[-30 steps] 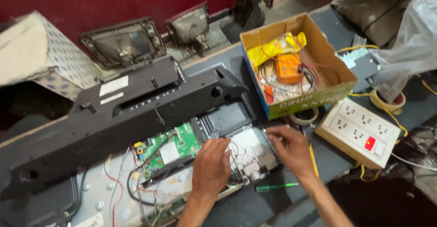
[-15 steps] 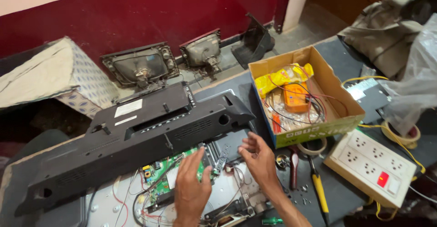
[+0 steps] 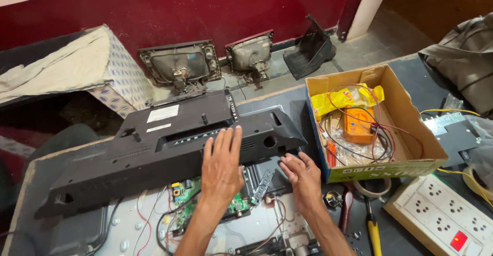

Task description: The person works on the internal components of a disassembled television, connecting wires to a circuit board and adjusting a speaker assembly. They then reposition the television's back casing and handle various cables and connectors.

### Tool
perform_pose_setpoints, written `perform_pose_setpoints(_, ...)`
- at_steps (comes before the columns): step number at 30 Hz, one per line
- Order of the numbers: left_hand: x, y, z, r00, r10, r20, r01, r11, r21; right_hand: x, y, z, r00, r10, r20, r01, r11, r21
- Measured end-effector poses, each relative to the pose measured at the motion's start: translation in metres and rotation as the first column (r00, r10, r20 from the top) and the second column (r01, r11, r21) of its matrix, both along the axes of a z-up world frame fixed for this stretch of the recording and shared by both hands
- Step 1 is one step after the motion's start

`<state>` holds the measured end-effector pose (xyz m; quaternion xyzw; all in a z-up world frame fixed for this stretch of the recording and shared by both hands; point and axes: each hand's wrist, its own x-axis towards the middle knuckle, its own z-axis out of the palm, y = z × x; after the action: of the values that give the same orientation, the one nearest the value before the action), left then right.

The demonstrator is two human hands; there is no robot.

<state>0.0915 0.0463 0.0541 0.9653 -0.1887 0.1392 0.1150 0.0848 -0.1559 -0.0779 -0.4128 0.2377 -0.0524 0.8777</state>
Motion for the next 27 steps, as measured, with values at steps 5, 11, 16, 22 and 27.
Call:
perform_pose_setpoints(5, 0.021, -0.023, -0.009, 0.999, 0.022, -0.04, -0.016, 0.99, 0.143, 0.016, -0.015, -0.003, 0.995, 0.034, 0.09, -0.054, 0.974, 0.222)
perform_pose_setpoints(11, 0.026, -0.022, -0.004, 0.988, 0.07, -0.139, -0.043, 0.981, 0.188, 0.035, -0.024, -0.02, 0.999, 0.043, -0.026, -0.032, 0.943, 0.331)
perform_pose_setpoints(16, 0.029, -0.008, 0.006, 0.992, 0.063, -0.105, -0.044, 0.983, 0.176, 0.04, -0.026, -0.024, 0.979, 0.067, 0.19, -0.123, 0.946, 0.299)
perform_pose_setpoints(22, 0.044, 0.019, 0.029, 0.993, 0.062, -0.105, -0.035, 0.97, 0.24, 0.047, -0.013, 0.024, 0.986, 0.114, 0.124, -0.133, 0.978, 0.16)
perform_pose_setpoints(27, 0.053, 0.059, 0.045, 0.992, 0.058, -0.111, -0.017, 0.942, 0.336, 0.056, -0.005, 0.033, 0.97, 0.138, 0.202, -0.16, 0.983, 0.094)
